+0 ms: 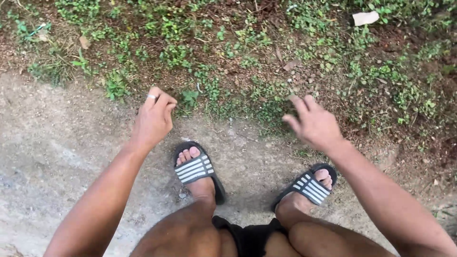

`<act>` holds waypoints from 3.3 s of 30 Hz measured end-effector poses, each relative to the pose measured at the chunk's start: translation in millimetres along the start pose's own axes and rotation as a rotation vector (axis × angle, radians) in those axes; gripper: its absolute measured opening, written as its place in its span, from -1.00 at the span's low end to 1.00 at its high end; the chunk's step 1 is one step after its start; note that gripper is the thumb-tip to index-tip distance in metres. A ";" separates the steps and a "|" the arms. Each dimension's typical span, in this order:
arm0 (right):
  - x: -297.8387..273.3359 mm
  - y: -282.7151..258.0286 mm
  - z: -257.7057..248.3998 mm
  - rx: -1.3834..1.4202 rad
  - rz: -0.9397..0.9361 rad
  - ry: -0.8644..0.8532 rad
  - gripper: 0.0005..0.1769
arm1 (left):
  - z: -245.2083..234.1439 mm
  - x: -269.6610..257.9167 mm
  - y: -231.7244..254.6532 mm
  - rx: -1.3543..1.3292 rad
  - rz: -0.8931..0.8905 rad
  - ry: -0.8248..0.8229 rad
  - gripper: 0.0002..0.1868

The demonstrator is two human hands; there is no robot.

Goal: Pulling weeds and grass from the ground by hand

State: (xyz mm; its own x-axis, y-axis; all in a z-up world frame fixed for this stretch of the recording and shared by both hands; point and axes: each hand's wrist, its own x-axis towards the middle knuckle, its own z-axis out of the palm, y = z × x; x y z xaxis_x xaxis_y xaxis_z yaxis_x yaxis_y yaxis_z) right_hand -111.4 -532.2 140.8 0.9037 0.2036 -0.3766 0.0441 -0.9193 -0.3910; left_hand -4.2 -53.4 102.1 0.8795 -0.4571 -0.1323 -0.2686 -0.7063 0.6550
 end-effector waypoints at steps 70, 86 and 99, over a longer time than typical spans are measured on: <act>89.5 -51.1 -1.4 -0.060 0.001 -0.198 -0.34 | 20.4 162.0 79.1 -0.284 0.078 0.220 -0.76; 45.7 -46.1 -50.3 1.299 0.431 0.199 -0.80 | 102.7 115.4 159.1 -0.464 0.595 0.196 -0.76; -7.1 -84.8 -60.3 1.676 0.640 0.142 -0.54 | 67.7 87.6 215.9 0.262 1.081 -0.260 -0.48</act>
State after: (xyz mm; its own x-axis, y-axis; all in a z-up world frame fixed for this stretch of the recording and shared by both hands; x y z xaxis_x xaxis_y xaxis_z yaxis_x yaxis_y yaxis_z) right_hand -95.9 -476.0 227.2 0.6359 -0.1198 -0.7624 -0.6419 0.4664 -0.6086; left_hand -11.7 -282.5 181.6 0.0384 -0.9708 0.2366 -0.9360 0.0479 0.3486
